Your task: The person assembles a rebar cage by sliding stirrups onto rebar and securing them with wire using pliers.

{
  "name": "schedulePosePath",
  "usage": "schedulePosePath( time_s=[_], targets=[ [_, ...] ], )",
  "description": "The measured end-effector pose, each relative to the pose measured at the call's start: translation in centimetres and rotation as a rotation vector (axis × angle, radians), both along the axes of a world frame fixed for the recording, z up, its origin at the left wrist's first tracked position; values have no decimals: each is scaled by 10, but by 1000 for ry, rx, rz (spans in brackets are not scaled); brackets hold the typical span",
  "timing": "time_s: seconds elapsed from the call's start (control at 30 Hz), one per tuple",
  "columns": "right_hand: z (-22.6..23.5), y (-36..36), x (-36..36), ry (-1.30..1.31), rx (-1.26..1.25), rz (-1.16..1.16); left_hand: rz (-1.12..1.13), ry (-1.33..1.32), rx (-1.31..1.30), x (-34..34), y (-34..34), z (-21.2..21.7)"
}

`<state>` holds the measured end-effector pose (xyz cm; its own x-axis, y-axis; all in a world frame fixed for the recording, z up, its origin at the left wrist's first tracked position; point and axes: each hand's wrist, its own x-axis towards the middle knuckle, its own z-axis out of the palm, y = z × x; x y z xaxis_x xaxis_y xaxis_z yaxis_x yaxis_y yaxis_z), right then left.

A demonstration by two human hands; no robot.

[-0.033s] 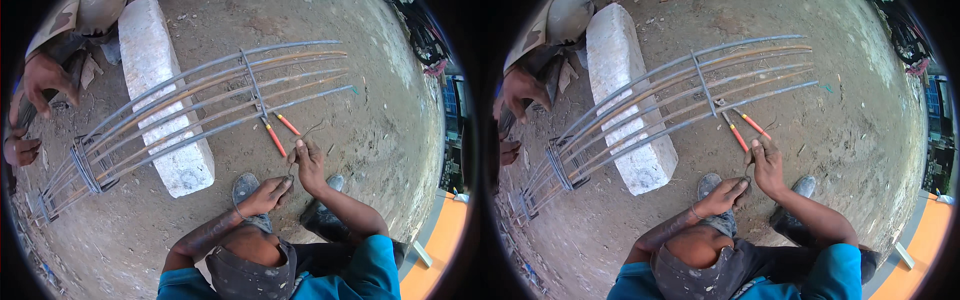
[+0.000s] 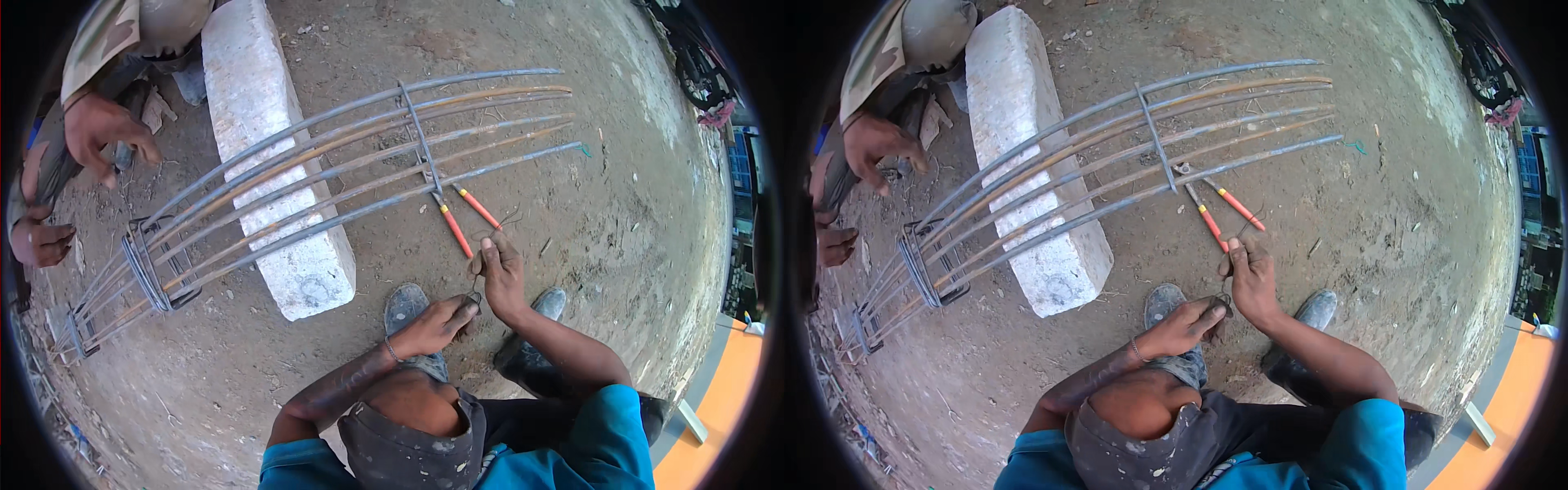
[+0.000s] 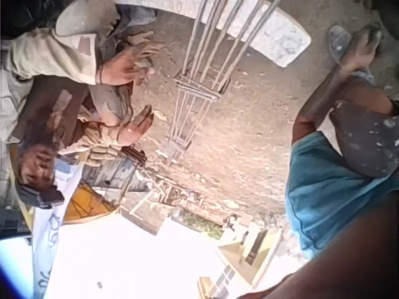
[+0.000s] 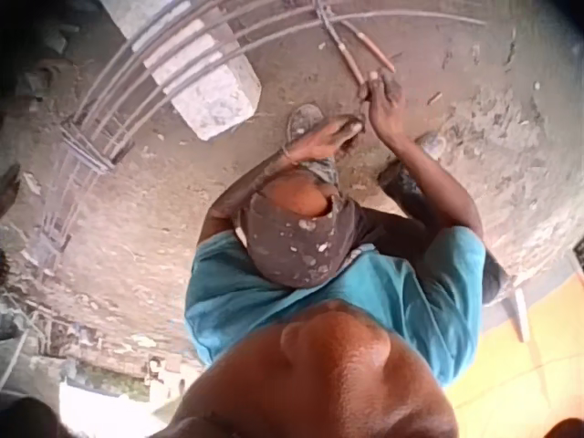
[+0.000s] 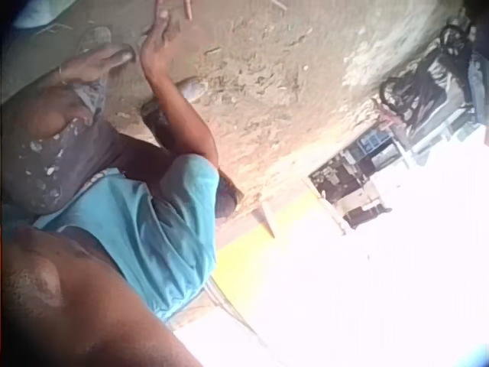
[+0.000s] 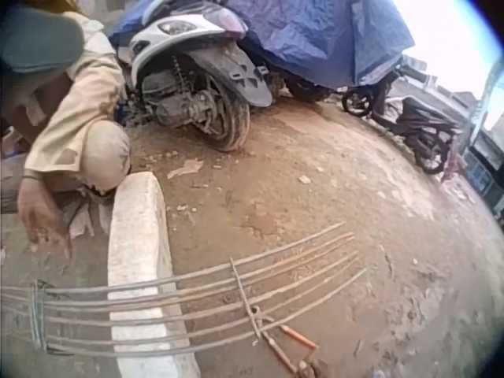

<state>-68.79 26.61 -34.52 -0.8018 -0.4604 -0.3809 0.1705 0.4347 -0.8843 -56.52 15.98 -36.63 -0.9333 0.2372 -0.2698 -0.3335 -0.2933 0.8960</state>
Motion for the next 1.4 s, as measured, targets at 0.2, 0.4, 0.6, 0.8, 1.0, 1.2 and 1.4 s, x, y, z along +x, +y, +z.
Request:
schedulePosePath(
  time_s=[0.2,0.4,0.6,0.8,1.0,1.2,1.4],
  targets=[
    [-41,-23,-4,-224,-163,11,396,262,-706,-4,-45,52],
    [-34,-40,-8,-158,-272,-19,765,143,-790,-50,-46,71],
    [-14,-28,33,-104,-296,49,711,394,-1277,-57,-33,44],
    [47,-18,-3,-335,-340,383,623,211,-542,-59,-61,81],
    [80,-13,-22,-504,-218,506,614,125,-304,-58,-53,93],
    [66,-13,5,-254,-224,374,653,63,-509,-55,-32,82],
    [84,6,-47,1227,-122,520,656,3,-553,-61,-46,91]
  ],
)
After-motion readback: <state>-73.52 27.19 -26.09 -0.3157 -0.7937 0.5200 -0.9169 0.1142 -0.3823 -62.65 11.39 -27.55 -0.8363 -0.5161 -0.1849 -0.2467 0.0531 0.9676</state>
